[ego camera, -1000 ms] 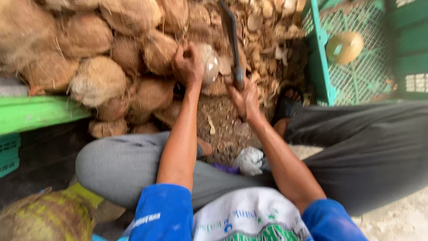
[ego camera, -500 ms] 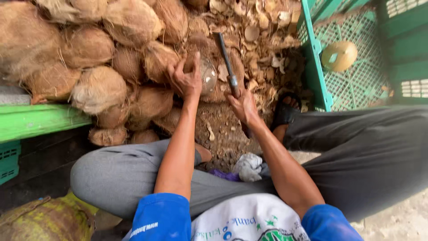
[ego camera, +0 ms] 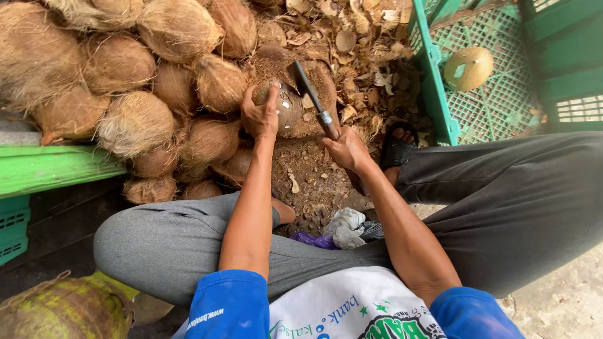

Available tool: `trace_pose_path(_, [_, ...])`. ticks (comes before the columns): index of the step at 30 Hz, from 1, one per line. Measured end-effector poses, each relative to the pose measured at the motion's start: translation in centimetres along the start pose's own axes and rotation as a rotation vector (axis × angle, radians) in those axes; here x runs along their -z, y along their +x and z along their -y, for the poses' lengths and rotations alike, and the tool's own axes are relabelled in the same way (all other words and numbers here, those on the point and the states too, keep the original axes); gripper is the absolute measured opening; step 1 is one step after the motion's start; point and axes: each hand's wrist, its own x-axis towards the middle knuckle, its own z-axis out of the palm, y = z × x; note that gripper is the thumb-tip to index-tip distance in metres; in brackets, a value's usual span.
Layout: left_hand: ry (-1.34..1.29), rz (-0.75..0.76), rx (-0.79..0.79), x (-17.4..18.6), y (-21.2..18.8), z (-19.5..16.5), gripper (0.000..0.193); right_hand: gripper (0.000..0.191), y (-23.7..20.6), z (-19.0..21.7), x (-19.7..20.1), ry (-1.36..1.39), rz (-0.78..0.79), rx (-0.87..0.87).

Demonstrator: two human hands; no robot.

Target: The person sits on the ground and husks coconuts one at a time, chopping off the outer husk with a machete against a wooden block, then tosses the trimmed coconut into a green plastic crate.

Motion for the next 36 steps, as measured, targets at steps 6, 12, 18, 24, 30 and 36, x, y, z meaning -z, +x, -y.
trace_pose_path(6, [-0.047, -0.026, 0.08, -1.4, 0.6, -0.8, 0.065, 0.03, -0.1, 1.5, 0.0, 0.171, -0.124, 0.14])
trace_pose_path(12, [-0.057, -0.044, -0.125, -1.5, 1.3, -0.4, 0.061, 0.018, 0.0, 1.6, -1.5, 0.193, -0.05, 0.064])
trace_pose_path(18, [-0.044, -0.096, -0.211, -1.7, 1.5, 0.5, 0.058, 0.034, 0.6, 0.8, -1.8, 0.319, -0.229, 0.326])
trace_pose_path(24, [-0.09, 0.061, 0.059, -0.9, 0.6, -0.8, 0.061, 0.022, 1.8, -1.1, -3.2, 0.139, 0.013, -0.168])
trace_pose_path(30, [0.042, -0.237, -0.355, -0.5, -0.9, -1.8, 0.067, 0.031, 1.8, -0.9, -2.6, -0.056, -0.134, 0.122])
trace_pose_path(36, [0.137, -0.142, -0.096, -1.7, -0.5, -1.3, 0.057, 0.021, 0.9, -0.1, -2.9, 0.276, -0.134, 0.194])
